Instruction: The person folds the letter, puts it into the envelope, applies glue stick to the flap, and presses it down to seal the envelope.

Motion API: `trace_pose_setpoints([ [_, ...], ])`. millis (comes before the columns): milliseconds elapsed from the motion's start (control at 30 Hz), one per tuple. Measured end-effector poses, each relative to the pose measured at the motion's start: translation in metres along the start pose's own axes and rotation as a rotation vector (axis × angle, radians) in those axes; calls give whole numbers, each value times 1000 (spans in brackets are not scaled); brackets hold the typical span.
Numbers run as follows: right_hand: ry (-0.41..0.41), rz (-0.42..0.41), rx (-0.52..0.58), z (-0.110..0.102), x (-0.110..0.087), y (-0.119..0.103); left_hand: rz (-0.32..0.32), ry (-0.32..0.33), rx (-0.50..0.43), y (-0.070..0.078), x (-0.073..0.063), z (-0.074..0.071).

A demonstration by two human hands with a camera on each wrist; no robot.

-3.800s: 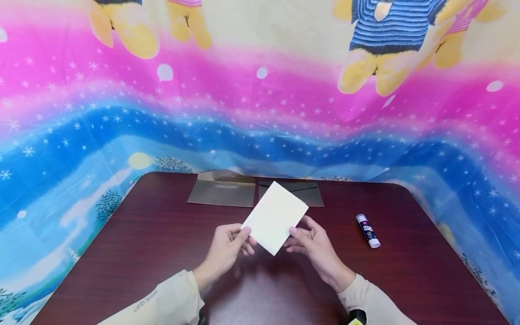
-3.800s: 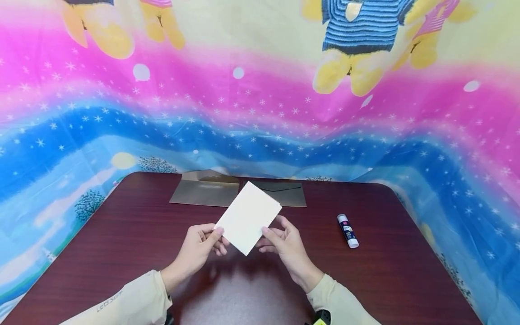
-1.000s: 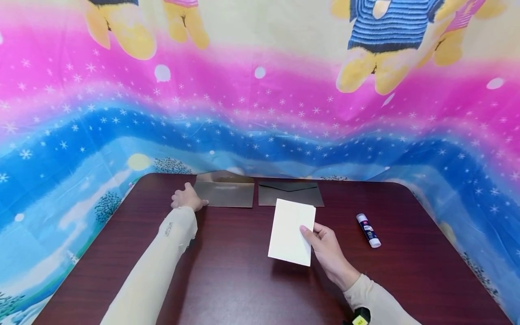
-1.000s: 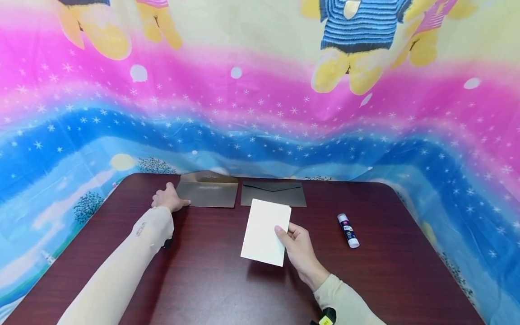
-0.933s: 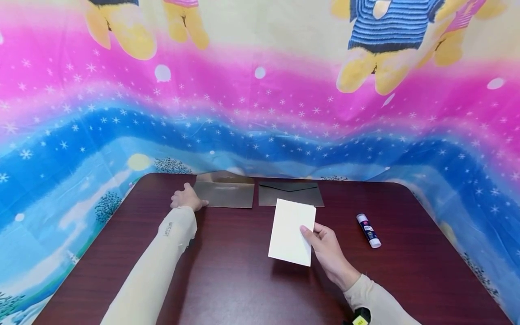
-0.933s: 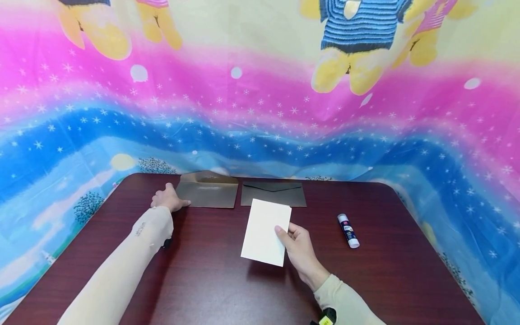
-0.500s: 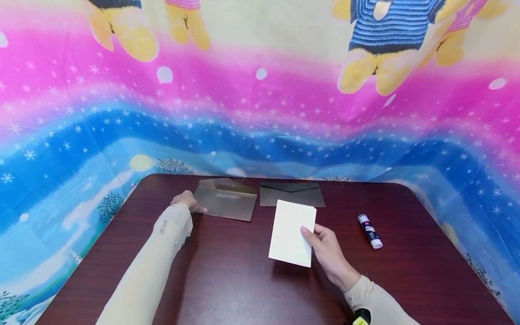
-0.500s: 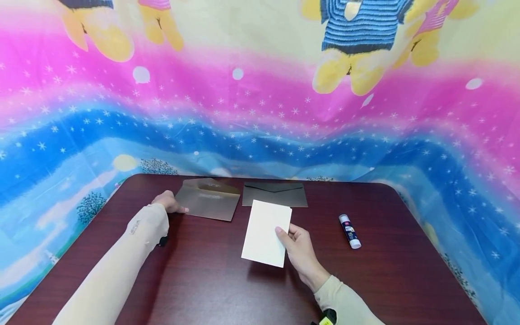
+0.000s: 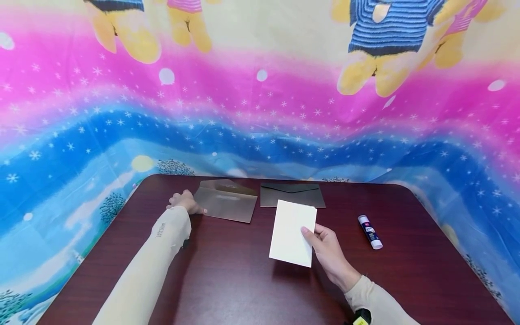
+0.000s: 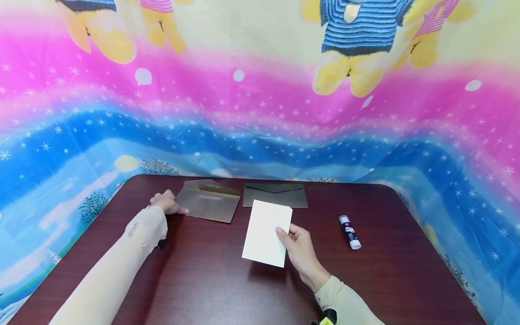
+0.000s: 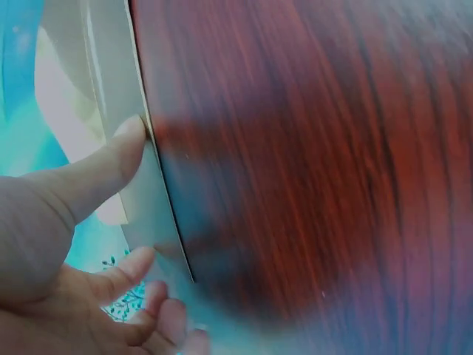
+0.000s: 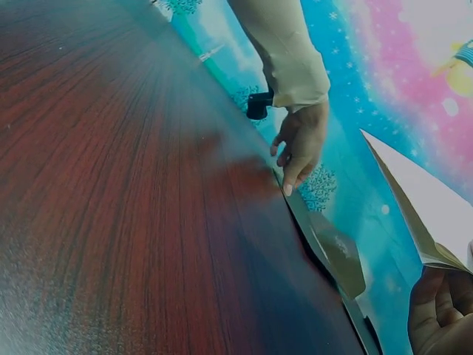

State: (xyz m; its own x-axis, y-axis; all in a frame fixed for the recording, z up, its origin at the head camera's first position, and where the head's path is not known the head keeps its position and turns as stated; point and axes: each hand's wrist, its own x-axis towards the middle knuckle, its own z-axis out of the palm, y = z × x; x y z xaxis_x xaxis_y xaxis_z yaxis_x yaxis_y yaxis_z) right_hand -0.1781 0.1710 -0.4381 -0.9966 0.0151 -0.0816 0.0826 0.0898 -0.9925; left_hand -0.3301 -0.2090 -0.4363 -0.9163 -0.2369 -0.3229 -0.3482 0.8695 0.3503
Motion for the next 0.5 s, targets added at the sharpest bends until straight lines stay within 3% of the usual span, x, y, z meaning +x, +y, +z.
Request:
trace_pose_setpoints([
  [200, 11, -2, 3, -1, 0, 2, -31, -24, -1, -2, -1, -2],
  [367, 2, -3, 2, -1, -1, 4, -12, -48, -6, -6, -1, -3],
  [500, 7, -11, 2, -1, -1, 4, 53, -20, -93, -11, -1, -3],
])
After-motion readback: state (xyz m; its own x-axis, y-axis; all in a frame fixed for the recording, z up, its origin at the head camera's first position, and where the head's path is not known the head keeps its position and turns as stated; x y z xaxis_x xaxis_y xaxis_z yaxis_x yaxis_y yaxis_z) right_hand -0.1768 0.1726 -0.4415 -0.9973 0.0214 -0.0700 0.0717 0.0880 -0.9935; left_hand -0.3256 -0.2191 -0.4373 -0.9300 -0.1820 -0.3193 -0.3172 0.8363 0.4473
